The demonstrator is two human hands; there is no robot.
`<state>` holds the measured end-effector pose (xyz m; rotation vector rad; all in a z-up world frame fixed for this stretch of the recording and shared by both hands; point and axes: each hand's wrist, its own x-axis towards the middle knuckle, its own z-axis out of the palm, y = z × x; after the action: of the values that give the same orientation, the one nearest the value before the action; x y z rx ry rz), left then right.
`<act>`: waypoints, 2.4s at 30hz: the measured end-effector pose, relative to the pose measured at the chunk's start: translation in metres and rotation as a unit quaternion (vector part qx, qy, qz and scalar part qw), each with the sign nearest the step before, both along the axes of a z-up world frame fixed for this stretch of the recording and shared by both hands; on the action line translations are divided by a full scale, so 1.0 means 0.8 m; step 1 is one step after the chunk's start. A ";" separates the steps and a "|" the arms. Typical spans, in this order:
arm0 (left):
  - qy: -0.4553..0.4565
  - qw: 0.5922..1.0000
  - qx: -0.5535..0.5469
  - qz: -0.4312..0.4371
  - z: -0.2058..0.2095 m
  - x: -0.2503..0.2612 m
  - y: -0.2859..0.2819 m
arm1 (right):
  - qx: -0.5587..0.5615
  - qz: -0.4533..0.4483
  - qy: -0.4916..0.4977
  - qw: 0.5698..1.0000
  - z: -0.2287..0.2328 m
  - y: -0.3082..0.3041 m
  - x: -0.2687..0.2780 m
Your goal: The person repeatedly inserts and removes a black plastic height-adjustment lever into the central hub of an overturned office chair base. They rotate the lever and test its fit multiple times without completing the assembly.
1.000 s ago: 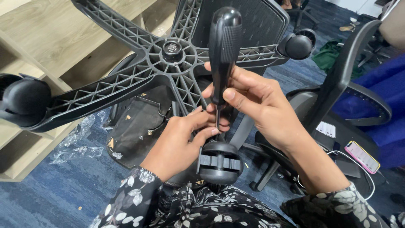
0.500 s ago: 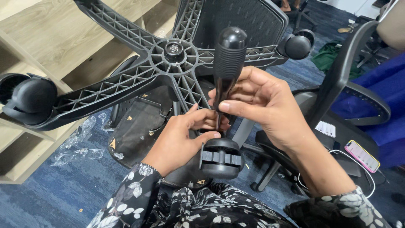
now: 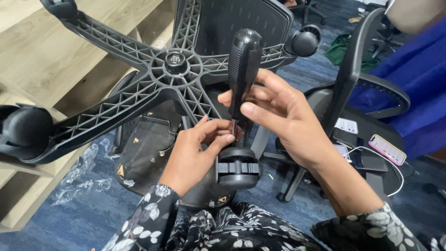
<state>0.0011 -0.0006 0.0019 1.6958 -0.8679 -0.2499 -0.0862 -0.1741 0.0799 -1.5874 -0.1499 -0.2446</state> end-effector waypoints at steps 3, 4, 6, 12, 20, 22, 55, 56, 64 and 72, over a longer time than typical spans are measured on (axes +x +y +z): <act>0.045 0.999 -0.014 -0.007 0.001 -0.003 -0.003 | -0.022 -0.045 -0.028 0.998 0.000 0.005 0.002; 0.067 0.997 -0.022 -0.011 0.003 -0.004 -0.003 | -0.030 -0.067 -0.038 0.997 0.000 0.007 0.004; 0.073 0.997 -0.027 -0.011 0.004 -0.005 -0.004 | -0.051 -0.093 -0.029 0.994 -0.002 0.006 0.003; 0.068 0.996 -0.024 -0.047 0.011 0.004 0.000 | -0.024 -0.068 -0.064 0.995 0.000 0.002 -0.002; 0.085 0.996 -0.008 -0.027 0.013 0.004 -0.002 | -0.012 -0.049 -0.075 0.996 0.008 0.012 0.002; 0.117 0.993 -0.002 -0.014 0.016 0.007 -0.002 | -0.038 -0.099 -0.076 0.991 0.008 0.015 0.006; 0.041 0.998 -0.036 -0.024 0.072 0.041 -0.044 | -0.116 -0.136 -0.141 0.974 0.043 -0.010 0.040; 0.026 0.999 -0.016 -0.024 0.074 0.040 -0.045 | -0.111 -0.137 -0.131 0.976 0.044 -0.012 0.041; 0.207 0.949 -0.112 -0.211 0.093 0.052 -0.035 | -0.121 -0.123 -0.073 0.982 0.058 -0.017 0.040; 0.056 0.997 -0.025 -0.038 0.095 0.045 -0.038 | -0.173 -0.135 -0.158 0.963 0.063 -0.009 0.035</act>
<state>0.0370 -0.0313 0.0781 1.5883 -0.8498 -0.3680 -0.0582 -0.1815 0.1302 -1.9091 -0.2336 -0.7183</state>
